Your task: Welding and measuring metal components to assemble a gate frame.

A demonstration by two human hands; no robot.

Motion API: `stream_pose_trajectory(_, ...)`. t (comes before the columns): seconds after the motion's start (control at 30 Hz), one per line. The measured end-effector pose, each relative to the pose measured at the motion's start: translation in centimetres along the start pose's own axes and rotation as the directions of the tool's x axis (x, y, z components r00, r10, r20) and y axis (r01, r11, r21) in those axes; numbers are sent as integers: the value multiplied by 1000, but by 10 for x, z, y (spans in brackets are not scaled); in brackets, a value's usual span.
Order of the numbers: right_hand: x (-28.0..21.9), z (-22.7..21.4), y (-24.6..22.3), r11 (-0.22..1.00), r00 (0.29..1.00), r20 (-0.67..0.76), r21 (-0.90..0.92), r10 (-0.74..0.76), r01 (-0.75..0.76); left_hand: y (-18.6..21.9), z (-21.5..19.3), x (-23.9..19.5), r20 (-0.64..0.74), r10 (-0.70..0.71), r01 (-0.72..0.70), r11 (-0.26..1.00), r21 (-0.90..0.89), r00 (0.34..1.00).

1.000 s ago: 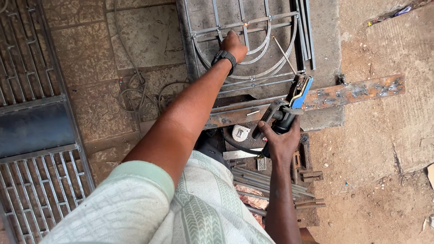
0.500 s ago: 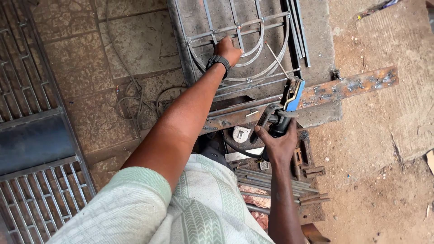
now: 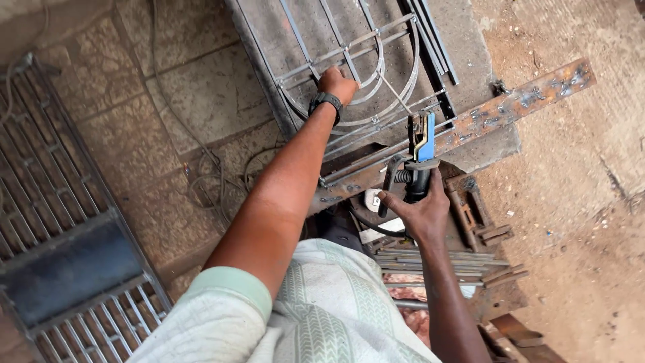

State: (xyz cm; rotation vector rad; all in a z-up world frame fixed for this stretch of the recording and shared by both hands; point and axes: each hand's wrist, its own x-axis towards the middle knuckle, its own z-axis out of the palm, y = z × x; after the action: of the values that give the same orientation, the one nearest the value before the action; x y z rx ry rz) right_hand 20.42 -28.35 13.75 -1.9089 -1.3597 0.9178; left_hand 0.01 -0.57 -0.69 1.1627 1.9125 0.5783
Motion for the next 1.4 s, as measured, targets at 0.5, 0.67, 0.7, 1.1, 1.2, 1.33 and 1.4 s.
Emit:
stream_pose_trajectory(0.5, -20, 19, -51, 993, 999, 38, -121, -1, 6, -58, -76, -257, 722, 371, 28, 880, -474, 583)
stream_pose_trajectory(0.67, -18, 18, -48, 985, 997, 64, -171, 44, -32, -55, -68, -269, 761, 421, 229, 781, -581, 493)
stream_pose_trajectory(0.7, -19, 16, -56, 990, 997, 45, -126, -57, 63, -54, -68, -270, 763, 422, 231, 781, -580, 489)
stream_pose_trajectory(1.1, -11, 19, -48, 990, 996, 65, -126, -55, 63, -51, -70, -258, 777, 401, 216, 806, -551, 485)
stream_pose_trajectory(1.2, -10, 19, -46, 986, 993, 39, -121, -107, 111, -50, -69, -257, 748, 441, 185, 788, -587, 495)
stream_pose_trajectory(1.33, -13, 17, -47, 976, 982, 26, -112, -186, 187, -59, -61, -259, 750, 425, 230, 772, -593, 507)
stream_pose_trajectory(1.4, -15, 16, -54, 975, 982, 29, -115, -186, 188, -62, -60, -259, 723, 450, 205, 757, -620, 524)
